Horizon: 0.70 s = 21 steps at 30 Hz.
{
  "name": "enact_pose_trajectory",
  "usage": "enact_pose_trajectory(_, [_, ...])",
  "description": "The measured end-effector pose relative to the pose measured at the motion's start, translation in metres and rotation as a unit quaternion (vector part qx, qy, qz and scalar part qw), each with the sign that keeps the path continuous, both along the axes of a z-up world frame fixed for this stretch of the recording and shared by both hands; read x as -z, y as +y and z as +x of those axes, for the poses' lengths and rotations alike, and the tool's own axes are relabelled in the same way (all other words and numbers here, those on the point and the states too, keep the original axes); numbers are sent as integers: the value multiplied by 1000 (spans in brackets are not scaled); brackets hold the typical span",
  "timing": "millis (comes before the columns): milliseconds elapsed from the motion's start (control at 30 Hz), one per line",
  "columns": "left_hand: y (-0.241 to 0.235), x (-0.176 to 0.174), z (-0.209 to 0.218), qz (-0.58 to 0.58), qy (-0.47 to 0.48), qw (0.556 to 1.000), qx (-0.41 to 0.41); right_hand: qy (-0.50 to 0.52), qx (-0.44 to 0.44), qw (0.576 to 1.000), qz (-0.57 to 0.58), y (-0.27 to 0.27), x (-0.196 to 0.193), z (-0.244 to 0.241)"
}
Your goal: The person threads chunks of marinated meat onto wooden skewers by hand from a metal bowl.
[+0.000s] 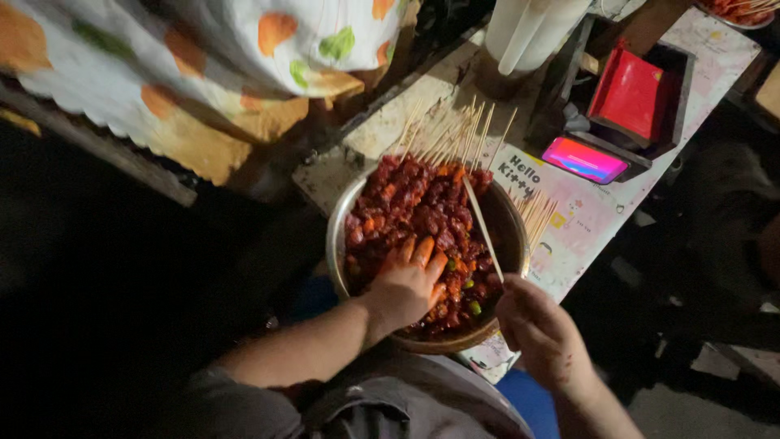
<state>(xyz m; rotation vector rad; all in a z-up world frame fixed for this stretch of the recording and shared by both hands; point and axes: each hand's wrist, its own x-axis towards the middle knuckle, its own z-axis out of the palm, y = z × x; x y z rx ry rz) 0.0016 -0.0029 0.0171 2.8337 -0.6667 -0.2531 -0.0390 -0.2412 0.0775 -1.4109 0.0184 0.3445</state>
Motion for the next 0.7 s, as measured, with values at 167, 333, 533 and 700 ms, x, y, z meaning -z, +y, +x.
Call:
enact_pose_trajectory(167, [1, -3, 11, -5, -24, 999, -29, 33, -8, 999, 29, 4, -14, 13])
enact_pose_trajectory(333, [0, 7, 1, -45, -24, 998, -29, 86, 27, 996, 3, 21, 11, -21])
enact_pose_trajectory(533, [10, -3, 1, -19, -19, 999, 18, 170, 82, 980, -63, 45, 8, -64])
enact_pose_trajectory(700, [1, 10, 1, -22, -57, 998, -1, 109, 89, 989, -40, 37, 3, -78])
